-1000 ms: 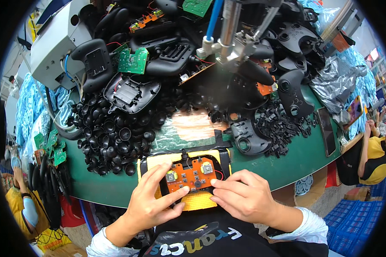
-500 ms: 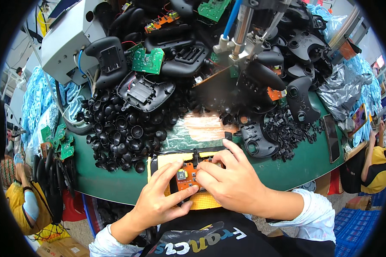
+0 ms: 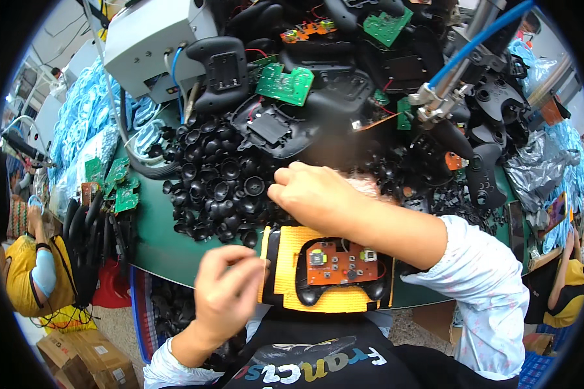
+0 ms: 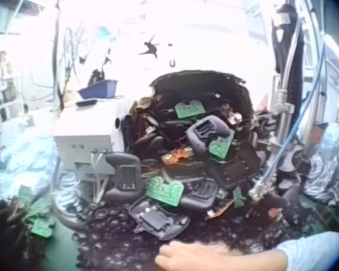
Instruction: Assembling the internal PCBs, joystick caps, and shells of game controllers and performing functional testing.
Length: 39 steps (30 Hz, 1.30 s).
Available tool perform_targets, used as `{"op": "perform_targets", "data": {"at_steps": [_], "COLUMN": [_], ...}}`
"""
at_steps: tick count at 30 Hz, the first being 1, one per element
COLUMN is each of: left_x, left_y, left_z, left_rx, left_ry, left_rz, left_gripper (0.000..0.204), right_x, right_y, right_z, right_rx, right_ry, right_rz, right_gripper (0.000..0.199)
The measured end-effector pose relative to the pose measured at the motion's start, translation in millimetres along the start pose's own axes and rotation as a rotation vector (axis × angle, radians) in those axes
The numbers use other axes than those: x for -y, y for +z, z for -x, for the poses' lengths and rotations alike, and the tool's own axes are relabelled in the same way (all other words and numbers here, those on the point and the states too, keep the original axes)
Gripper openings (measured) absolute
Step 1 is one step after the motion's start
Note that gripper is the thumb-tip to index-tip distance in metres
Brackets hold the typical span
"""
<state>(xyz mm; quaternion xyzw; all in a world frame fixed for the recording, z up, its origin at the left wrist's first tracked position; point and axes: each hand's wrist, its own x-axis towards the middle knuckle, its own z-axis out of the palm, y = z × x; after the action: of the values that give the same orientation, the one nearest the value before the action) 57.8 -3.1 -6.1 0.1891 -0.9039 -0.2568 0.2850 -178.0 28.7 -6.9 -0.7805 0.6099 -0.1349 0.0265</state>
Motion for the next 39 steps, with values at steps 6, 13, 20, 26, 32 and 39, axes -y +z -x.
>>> {"op": "perform_targets", "data": {"at_steps": [6,13,20,26,32,39], "left_x": [17.3,27.7,8.2,-19.5,-18.7,-18.9], "left_y": [8.6,3.6,-9.7,3.4,35.4,45.1], "left_z": [-7.3,-3.9,-11.4,-19.7,-19.0,-28.9], "left_rx": [-0.087,-0.11,-0.007,0.008,0.138,0.137], "left_ry": [-0.161,-0.167,-0.245,-0.531,-0.318,-0.147], "left_rz": [-0.168,-0.143,0.436,0.858,0.756,0.387], "left_gripper": [0.023,0.033,0.039,0.028,0.023,0.029], "right_x": [4.4,36.1,50.5,45.9,44.2,41.6], "right_y": [-29.1,-77.1,-54.4,-41.9,-41.8,-39.4], "right_z": [22.8,101.4,130.5,135.8,133.5,132.5], "right_rx": [-0.088,-0.28,-0.294,-0.324,-0.331,-0.323], "right_ry": [0.171,0.337,0.365,0.376,0.334,0.321], "right_rz": [-0.169,-0.289,-0.336,-0.358,-0.366,-0.392], "right_gripper": [0.011,0.019,0.019,0.021,0.022,0.022]}}
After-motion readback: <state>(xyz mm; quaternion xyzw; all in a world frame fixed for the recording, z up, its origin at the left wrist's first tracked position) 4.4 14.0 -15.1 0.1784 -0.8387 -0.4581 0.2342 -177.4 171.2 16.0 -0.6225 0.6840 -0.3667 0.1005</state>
